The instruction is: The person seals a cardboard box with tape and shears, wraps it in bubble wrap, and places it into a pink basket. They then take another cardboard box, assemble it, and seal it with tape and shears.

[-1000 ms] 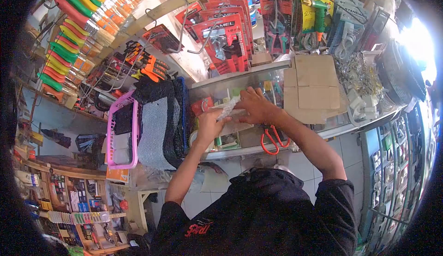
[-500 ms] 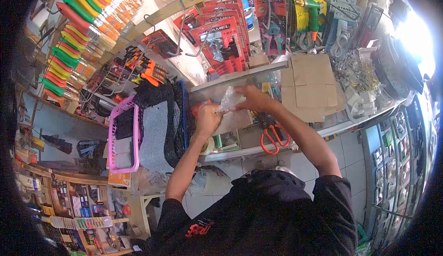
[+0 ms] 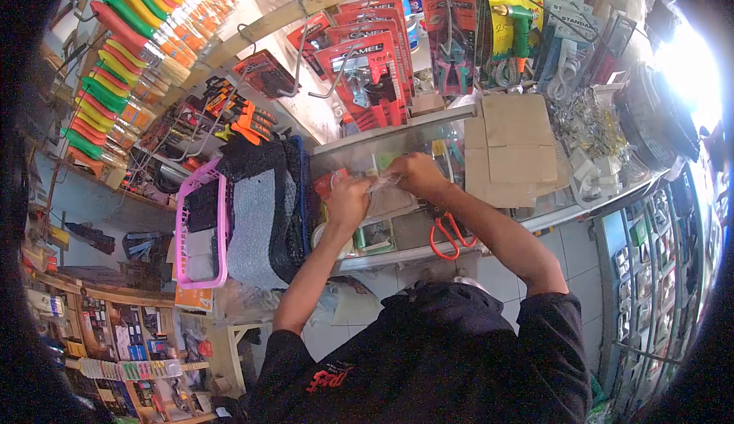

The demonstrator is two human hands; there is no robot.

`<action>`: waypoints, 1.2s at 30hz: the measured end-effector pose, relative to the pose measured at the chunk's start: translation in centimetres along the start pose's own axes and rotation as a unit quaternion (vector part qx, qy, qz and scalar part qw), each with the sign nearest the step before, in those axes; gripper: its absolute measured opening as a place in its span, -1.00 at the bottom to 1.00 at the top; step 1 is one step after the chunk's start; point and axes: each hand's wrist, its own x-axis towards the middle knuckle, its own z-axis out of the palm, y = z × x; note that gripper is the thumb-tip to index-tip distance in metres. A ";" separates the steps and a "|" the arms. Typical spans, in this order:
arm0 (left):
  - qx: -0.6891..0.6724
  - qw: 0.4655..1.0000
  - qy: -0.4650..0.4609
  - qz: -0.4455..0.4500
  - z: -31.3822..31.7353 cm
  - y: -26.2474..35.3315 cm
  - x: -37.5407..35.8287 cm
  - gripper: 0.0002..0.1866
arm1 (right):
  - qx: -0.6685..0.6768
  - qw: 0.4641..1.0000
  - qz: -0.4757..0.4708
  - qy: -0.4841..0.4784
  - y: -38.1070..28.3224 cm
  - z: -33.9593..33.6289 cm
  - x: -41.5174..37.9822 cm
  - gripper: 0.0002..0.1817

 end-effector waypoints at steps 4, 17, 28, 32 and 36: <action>-0.063 0.998 -0.014 -0.027 -0.5 0.2 -0.7 -0.66 | -0.013 1.000 0.015 -0.002 0.0 0.0 0.3 -0.74; -0.017 0.996 -0.089 -0.006 0.2 -0.2 -3.0 -0.56 | -0.166 0.976 -0.062 -0.128 -2.3 -2.9 0.7 -0.74; -0.014 0.999 -0.020 0.025 1.0 0.5 -4.8 -0.58 | -0.151 0.973 -0.101 -0.141 -2.8 -3.7 -2.4 -0.53; -0.036 0.998 -0.055 0.018 -0.8 1.0 -4.2 -0.52 | -0.112 0.981 -0.094 -0.131 -2.9 -3.7 -2.7 -0.54; -0.017 0.999 -0.011 0.032 0.1 1.2 -5.0 -0.49 | -0.131 0.974 -0.128 -0.131 -3.9 -3.9 -3.3 -0.49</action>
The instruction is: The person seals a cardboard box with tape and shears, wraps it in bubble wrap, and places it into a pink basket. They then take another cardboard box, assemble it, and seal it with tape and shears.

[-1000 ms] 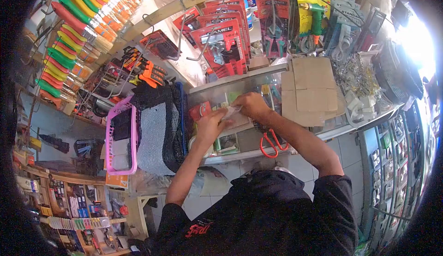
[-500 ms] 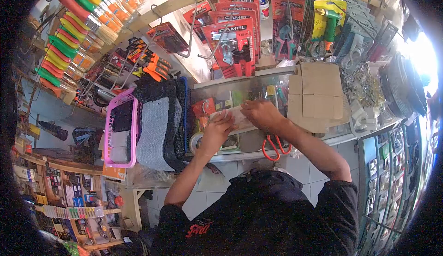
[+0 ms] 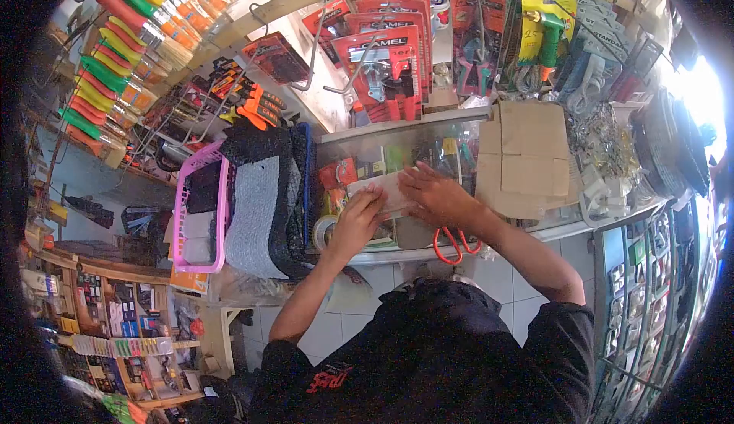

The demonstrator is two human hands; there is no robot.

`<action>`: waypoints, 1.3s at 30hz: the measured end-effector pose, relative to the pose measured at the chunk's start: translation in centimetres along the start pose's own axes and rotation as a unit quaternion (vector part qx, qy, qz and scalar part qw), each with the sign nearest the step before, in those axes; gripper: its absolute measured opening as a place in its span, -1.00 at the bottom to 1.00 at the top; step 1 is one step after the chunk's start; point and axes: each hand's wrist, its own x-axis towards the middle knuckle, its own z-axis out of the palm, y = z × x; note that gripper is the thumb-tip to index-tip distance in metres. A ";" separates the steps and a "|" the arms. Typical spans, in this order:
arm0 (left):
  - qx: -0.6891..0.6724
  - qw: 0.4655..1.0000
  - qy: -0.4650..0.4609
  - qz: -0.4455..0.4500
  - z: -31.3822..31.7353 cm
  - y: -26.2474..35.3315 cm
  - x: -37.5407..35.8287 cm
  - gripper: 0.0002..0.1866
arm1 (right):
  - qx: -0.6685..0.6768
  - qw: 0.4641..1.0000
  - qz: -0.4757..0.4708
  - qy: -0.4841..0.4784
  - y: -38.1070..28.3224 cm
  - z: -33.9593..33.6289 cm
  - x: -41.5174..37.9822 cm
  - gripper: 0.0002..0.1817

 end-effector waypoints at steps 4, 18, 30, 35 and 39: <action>0.030 0.998 0.045 0.030 1.0 -0.2 -0.7 -0.50 | 0.031 0.999 -0.001 0.013 -0.8 0.7 -0.6 -0.52; 0.008 0.996 0.072 0.058 0.9 0.1 -0.6 -0.63 | 0.034 0.997 -0.019 0.067 -0.3 2.7 -2.3 -0.60; 0.043 0.997 0.062 0.025 2.0 0.7 -0.6 -0.55 | 0.044 0.995 0.034 0.082 -2.4 1.7 -1.0 -0.46; 0.038 0.996 0.068 0.038 2.0 0.4 -0.5 -0.53 | 0.058 0.994 -0.009 0.097 -0.5 3.8 -1.2 -0.43; 0.029 0.995 0.083 0.042 1.7 0.7 -0.2 -0.52 | 0.031 0.993 -0.049 0.105 0.1 3.9 -1.1 -0.48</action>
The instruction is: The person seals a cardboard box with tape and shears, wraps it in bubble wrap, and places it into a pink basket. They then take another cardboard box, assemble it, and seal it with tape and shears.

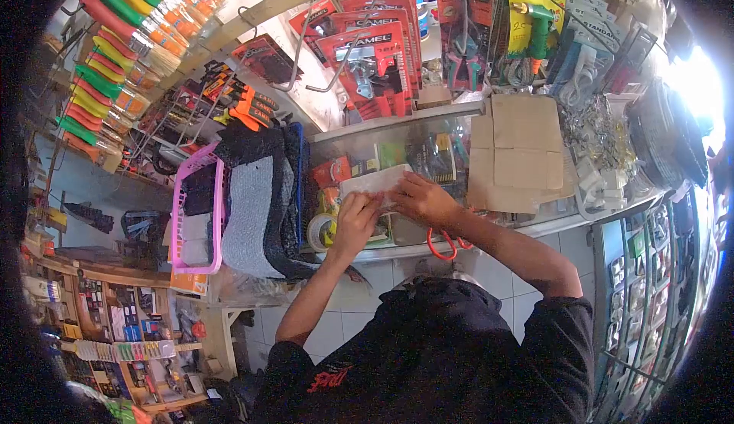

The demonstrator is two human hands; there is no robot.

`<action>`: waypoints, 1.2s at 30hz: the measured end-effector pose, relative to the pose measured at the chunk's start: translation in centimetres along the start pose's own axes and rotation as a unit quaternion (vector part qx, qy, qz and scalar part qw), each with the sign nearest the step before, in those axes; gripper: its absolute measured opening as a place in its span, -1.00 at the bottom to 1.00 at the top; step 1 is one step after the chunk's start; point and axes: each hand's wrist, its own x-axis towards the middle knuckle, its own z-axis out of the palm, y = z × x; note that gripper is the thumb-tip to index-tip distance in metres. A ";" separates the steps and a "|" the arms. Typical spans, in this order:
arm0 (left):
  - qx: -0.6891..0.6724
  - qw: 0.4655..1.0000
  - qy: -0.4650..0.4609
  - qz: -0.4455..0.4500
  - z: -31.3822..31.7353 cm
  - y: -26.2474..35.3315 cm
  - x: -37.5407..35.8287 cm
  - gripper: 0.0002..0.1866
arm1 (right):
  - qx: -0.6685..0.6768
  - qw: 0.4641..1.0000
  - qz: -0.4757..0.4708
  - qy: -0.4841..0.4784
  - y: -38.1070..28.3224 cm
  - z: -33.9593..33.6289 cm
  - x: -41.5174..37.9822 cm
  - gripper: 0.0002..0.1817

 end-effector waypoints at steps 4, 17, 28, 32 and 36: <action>0.004 1.000 0.013 0.004 0.4 0.0 -0.1 -0.55 | 0.012 1.000 -0.006 0.011 0.0 -0.3 0.3 -0.55; -0.019 0.995 -0.049 -0.080 0.2 -0.3 -0.1 -0.44 | 0.018 1.000 -0.017 0.011 0.1 -0.4 0.8 -0.67; -0.001 0.956 -0.282 -0.087 -4.4 -4.8 5.1 0.16 | 0.034 0.999 -0.012 0.008 0.2 -0.2 0.5 -0.66; 0.026 0.954 -0.289 -0.074 -3.0 -3.2 4.8 0.19 | 0.027 0.999 -0.015 0.007 0.5 0.1 0.3 -0.65; 0.046 0.959 -0.268 -0.077 -2.1 -2.9 4.1 0.20 | 0.024 1.000 -0.008 0.007 0.1 -0.4 0.3 -0.62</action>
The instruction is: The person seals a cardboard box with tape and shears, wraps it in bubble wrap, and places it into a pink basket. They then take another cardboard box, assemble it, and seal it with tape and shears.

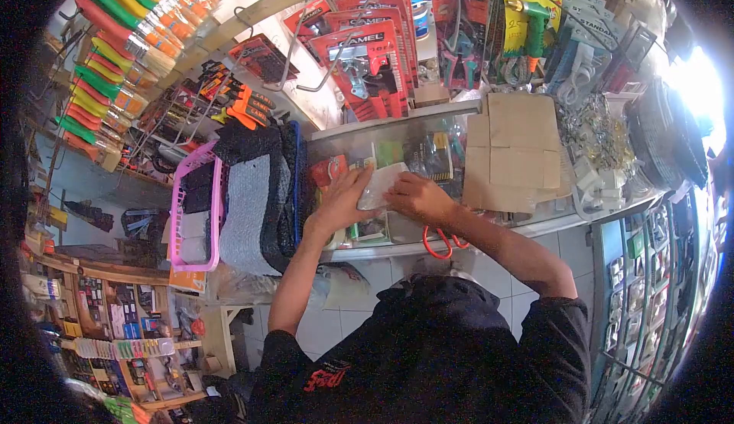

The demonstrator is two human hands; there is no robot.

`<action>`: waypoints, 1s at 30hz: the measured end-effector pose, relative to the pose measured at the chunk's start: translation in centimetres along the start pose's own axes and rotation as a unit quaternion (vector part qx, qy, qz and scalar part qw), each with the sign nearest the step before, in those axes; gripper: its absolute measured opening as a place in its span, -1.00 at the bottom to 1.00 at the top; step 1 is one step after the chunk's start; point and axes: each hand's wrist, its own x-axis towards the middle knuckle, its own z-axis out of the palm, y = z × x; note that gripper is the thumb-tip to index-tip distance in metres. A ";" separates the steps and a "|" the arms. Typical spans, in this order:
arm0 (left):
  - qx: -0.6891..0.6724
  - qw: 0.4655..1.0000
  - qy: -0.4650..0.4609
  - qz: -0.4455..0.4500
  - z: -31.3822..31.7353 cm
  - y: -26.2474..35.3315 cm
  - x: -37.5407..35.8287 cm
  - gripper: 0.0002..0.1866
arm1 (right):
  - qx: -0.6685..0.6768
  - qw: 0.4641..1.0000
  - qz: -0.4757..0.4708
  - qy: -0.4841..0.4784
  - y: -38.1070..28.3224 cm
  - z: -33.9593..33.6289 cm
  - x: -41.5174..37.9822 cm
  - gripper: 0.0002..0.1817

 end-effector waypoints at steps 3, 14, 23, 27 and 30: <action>0.017 1.000 0.017 0.003 0.4 0.2 -0.6 0.17 | -0.002 1.000 0.010 -0.002 -0.5 -0.6 0.0 -0.62; 0.189 0.968 0.164 0.019 2.0 1.2 -1.1 -0.06 | -0.052 0.997 0.037 0.034 -1.1 0.3 -1.3 -0.55; 0.131 0.975 0.128 -0.124 5.9 6.3 -3.7 0.08 | -0.045 0.997 0.060 0.016 -2.2 1.3 -3.1 -0.59; 0.152 0.973 0.136 -0.112 7.2 7.1 -4.5 0.00 | -0.037 0.997 0.065 -0.019 -2.3 1.1 -3.9 -0.60; 0.147 0.971 0.159 -0.106 6.2 7.6 -4.1 -0.12 | -0.020 0.995 0.094 -0.028 -2.7 1.0 -4.6 -0.59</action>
